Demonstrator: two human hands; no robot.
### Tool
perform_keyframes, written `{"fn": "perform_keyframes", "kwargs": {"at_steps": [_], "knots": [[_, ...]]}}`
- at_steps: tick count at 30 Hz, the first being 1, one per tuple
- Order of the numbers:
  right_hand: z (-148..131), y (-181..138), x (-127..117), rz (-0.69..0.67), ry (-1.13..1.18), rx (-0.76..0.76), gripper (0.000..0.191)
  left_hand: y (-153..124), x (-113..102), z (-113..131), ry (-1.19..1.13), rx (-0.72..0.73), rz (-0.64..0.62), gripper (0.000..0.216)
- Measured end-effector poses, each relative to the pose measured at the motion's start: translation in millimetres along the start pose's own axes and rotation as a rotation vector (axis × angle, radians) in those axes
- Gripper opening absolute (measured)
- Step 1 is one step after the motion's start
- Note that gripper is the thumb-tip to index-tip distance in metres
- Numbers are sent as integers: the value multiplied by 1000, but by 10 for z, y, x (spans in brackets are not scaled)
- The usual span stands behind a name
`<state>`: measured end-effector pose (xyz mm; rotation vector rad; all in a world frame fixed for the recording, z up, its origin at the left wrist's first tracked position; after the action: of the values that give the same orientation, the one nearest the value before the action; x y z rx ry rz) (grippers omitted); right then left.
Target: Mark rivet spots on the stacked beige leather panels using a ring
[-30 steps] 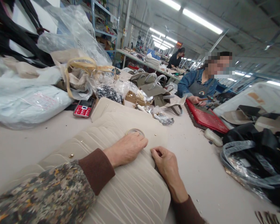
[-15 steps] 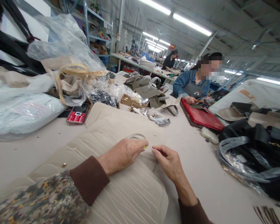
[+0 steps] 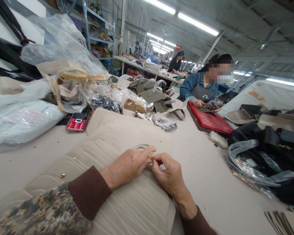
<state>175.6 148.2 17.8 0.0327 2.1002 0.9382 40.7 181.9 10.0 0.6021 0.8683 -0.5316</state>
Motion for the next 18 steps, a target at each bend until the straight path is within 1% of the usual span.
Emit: {"fn": "perform_keyframes", "kwargs": {"at_steps": [3, 5, 6, 7, 9, 11, 13, 15, 18], "knots": [[-6, -21, -2, 38, -64, 5, 16, 20, -19, -11, 8, -32, 2, 14], [-17, -20, 7, 46, -48, 43, 15, 30, -32, -12, 21, -32, 16, 8], [-8, -17, 14, 49, -11, 99, 15, 32, -38, -7, 30, -24, 31, 8], [19, -16, 25, 53, 53, 189, 13, 31, -44, 2, 39, -13, 49, 9], [118, -30, 62, 65, 253, 434, 12, 22, -52, 37, 48, 24, 92, 13], [257, -74, 99, 100, 463, 687, 16, 5, -57, 81, 36, 74, 139, 18], [411, -125, 101, 137, 583, 863, 21, -4, -51, 97, 37, 99, 164, 20], [568, -178, 83, 120, 598, 964, 25, 13, -27, 53, 100, 55, 142, 18], [739, -250, 78, 25, 557, 1001, 31, 62, 29, -80, 262, -75, 16, 13]]}}
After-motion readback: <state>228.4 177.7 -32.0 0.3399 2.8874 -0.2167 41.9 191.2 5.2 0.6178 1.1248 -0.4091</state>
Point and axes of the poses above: each hand's wrist, its own y-axis towards the middle knuckle, its own x-axis out of the palm, z = x × y, the point moved 5 cm from there along y, towards the middle knuckle, and after that the axes turned 5 degrees about -x, right-handed, at the moved point
